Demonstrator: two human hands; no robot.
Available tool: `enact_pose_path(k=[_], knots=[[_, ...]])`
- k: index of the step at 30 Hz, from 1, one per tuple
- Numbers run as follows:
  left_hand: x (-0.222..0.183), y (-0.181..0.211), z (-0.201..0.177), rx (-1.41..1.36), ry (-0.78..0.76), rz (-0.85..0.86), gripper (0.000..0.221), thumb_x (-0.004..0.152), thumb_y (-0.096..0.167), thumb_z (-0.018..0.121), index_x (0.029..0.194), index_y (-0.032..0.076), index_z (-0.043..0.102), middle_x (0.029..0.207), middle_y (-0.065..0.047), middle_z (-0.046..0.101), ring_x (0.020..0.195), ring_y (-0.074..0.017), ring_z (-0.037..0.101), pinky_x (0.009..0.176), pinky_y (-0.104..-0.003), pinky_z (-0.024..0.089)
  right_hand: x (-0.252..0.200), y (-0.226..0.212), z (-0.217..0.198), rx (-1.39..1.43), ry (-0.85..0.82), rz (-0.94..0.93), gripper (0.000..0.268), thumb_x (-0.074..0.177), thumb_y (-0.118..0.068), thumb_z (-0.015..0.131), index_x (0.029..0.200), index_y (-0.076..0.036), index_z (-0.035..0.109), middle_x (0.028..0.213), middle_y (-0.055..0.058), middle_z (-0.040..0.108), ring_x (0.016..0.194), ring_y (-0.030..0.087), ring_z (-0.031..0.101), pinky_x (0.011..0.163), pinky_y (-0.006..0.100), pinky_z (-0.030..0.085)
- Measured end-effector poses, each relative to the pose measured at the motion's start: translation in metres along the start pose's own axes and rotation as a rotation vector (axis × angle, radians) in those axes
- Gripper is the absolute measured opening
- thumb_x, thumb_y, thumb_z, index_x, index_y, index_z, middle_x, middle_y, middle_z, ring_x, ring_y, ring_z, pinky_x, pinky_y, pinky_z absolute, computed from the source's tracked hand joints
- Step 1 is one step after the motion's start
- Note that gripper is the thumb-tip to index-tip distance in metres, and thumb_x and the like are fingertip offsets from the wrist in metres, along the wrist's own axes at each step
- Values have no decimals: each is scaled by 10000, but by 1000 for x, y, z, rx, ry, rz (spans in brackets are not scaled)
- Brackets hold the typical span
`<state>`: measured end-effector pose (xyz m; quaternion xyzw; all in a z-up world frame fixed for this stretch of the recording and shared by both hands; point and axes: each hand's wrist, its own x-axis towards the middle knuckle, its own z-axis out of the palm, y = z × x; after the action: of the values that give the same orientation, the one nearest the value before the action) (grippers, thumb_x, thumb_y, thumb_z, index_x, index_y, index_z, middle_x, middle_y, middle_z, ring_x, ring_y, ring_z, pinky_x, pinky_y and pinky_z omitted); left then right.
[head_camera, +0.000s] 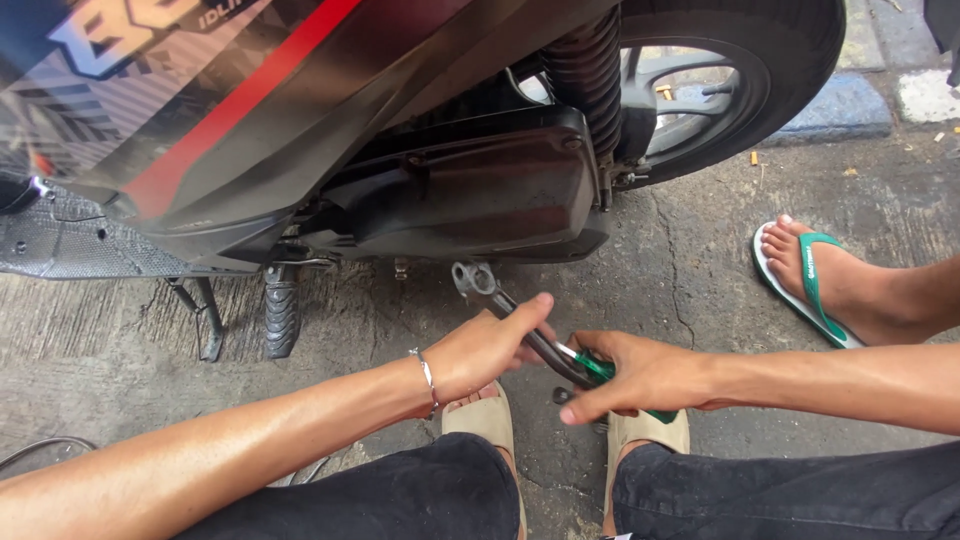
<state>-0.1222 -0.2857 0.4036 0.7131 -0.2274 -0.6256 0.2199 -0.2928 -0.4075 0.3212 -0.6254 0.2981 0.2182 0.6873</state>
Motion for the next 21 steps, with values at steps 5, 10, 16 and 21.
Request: enact_pose_path(k=[5,10,16,21], knots=[[18,-15,-10,275,-170,-146,785,920,718,277,1162,135,743,1144,-116,744,1039,-220,687,853,-325,506,-8,-6,-2,-263,-129,192,668,685,-310,907,1232,-73,606,755,71,683,503,120,572,436,254,427],[21,-23,-17,374,-344,-183,799,953,640,180,1121,104,748,1330,-92,682,1138,-212,660,940,-345,530,-12,-12,-1,-428,-141,239,396,750,-234,814,1040,-155,556,787,6,656,652,109,627,621,259,468],[34,-35,-27,165,-247,-162,773,985,511,166,1136,31,754,1233,-164,605,1108,-274,655,886,-406,572,-11,-23,-6,-294,-36,227,431,800,-180,814,1187,-144,629,742,40,610,581,130,581,552,264,448],[43,-41,-36,370,-280,-191,816,1017,648,211,1208,51,733,917,-57,544,1019,-215,698,895,-424,584,-2,4,-15,206,-226,205,383,860,54,775,1206,61,611,614,182,576,501,225,596,441,310,452]])
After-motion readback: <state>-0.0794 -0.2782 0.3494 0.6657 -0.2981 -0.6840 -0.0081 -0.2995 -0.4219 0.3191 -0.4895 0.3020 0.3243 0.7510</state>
